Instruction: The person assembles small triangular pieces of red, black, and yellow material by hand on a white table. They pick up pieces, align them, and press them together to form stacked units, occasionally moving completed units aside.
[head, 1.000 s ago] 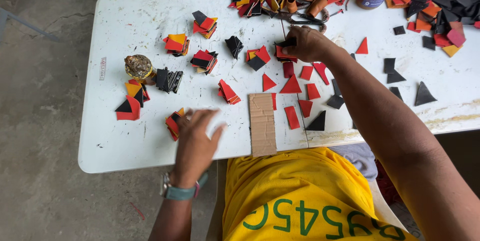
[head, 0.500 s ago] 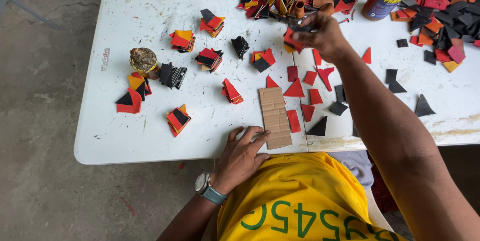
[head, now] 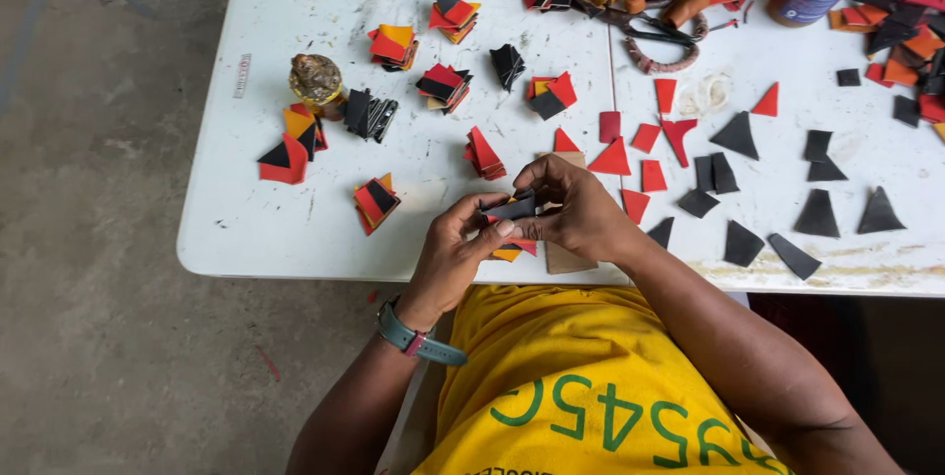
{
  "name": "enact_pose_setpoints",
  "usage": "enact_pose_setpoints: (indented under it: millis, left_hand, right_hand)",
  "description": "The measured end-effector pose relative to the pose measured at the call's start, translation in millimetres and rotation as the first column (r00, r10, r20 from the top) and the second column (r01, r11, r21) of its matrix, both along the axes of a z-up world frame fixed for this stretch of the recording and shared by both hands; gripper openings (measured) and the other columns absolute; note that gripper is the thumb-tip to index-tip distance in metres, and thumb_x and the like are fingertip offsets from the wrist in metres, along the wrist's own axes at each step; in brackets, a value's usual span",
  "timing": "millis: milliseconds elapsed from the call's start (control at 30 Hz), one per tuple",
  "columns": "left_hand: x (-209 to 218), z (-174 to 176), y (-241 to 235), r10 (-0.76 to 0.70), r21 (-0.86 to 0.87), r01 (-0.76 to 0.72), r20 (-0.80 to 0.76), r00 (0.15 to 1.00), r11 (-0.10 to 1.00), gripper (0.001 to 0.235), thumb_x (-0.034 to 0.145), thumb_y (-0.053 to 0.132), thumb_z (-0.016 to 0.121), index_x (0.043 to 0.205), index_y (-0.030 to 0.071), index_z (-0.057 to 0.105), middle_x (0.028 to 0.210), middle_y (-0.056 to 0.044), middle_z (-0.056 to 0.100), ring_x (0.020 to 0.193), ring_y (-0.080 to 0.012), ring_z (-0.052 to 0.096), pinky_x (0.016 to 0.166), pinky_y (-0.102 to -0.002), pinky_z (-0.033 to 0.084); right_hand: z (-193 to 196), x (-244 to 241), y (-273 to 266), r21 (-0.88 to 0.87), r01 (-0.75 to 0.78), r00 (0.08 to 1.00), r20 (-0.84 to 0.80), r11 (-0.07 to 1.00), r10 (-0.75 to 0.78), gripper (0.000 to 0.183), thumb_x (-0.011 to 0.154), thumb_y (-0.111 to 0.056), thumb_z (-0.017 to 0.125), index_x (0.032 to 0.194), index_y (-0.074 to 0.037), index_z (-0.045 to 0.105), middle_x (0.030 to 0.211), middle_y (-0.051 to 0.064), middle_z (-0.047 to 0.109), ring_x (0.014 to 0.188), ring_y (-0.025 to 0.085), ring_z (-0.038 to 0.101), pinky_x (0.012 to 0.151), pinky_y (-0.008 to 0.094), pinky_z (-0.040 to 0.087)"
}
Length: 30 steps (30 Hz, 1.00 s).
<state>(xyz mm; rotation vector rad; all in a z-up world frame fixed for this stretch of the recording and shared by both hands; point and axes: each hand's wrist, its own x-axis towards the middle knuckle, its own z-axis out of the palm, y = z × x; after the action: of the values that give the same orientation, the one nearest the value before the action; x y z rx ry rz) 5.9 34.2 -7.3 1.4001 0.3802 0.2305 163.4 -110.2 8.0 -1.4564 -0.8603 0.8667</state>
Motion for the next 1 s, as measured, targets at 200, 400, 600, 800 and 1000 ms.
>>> enact_pose_setpoints:
  millis: [200, 400, 600, 800, 1000]
  left_hand:
    - [-12, 4, 15, 0.137, 0.703, -0.047, -0.072, 0.988, 0.710, 0.051, 0.089, 0.018, 0.075, 0.134, 0.002, 0.060, 0.119, -0.016, 0.071, 0.109, -0.0317, 0.072, 0.092, -0.039, 0.056]
    - [-14, 10, 16, 0.158, 0.883, -0.004, -0.080, 0.984, 0.469, 0.053, 0.087, 0.020, 0.079, 0.136, 0.009, 0.063, 0.134, -0.018, 0.057, 0.120, -0.0375, 0.059, 0.100, -0.047, 0.047]
    - [-15, 2, 15, 0.090, 0.946, -0.089, 0.064, 0.994, 0.312, 0.039, 0.088, 0.018, 0.080, 0.124, 0.009, 0.069, 0.136, -0.015, 0.057, 0.123, -0.0352, 0.058, 0.104, -0.046, 0.046]
    - [-16, -15, 14, -0.027, 0.949, -0.248, 0.258, 0.966, 0.195, 0.028, 0.090, 0.011, 0.076, 0.116, 0.005, 0.069, 0.130, -0.014, 0.061, 0.117, -0.0335, 0.063, 0.100, -0.045, 0.052]
    - [-17, -21, 10, -0.074, 0.779, -0.162, 0.258, 0.963, 0.605, 0.015, 0.096, 0.001, 0.067, 0.111, 0.003, 0.065, 0.111, -0.010, 0.071, 0.101, -0.0245, 0.073, 0.085, -0.033, 0.060]
  right_hand:
    - [0, -24, 3, -0.120, 0.025, 0.951, 0.308, 0.992, 0.014, 0.063, 0.078, -0.017, 0.088, 0.133, -0.006, 0.060, 0.111, 0.009, 0.071, 0.099, 0.017, 0.072, 0.079, 0.033, 0.059]
    - [-9, -30, 12, -0.055, 0.120, 0.835, 0.545, 0.991, -0.071, 0.055, 0.079, -0.014, 0.084, 0.130, -0.008, 0.064, 0.121, 0.012, 0.065, 0.095, 0.025, 0.072, 0.081, 0.036, 0.060]
    - [-11, -32, 9, 0.015, 0.131, 0.762, 0.638, 0.991, -0.110, 0.058, 0.076, -0.014, 0.086, 0.130, -0.010, 0.065, 0.124, 0.014, 0.057, 0.104, 0.030, 0.065, 0.087, 0.041, 0.056]
    - [-18, -30, 10, 0.051, 0.059, 0.774, 0.628, 0.997, -0.078, 0.046, 0.081, -0.010, 0.082, 0.125, -0.012, 0.068, 0.122, 0.013, 0.060, 0.105, 0.030, 0.067, 0.089, 0.039, 0.058]
    - [-14, -26, 7, -0.009, 0.006, 0.743, 0.670, 1.000, 0.002, 0.042, 0.078, -0.011, 0.078, 0.120, -0.008, 0.070, 0.117, 0.012, 0.067, 0.106, 0.031, 0.067, 0.092, 0.041, 0.057]
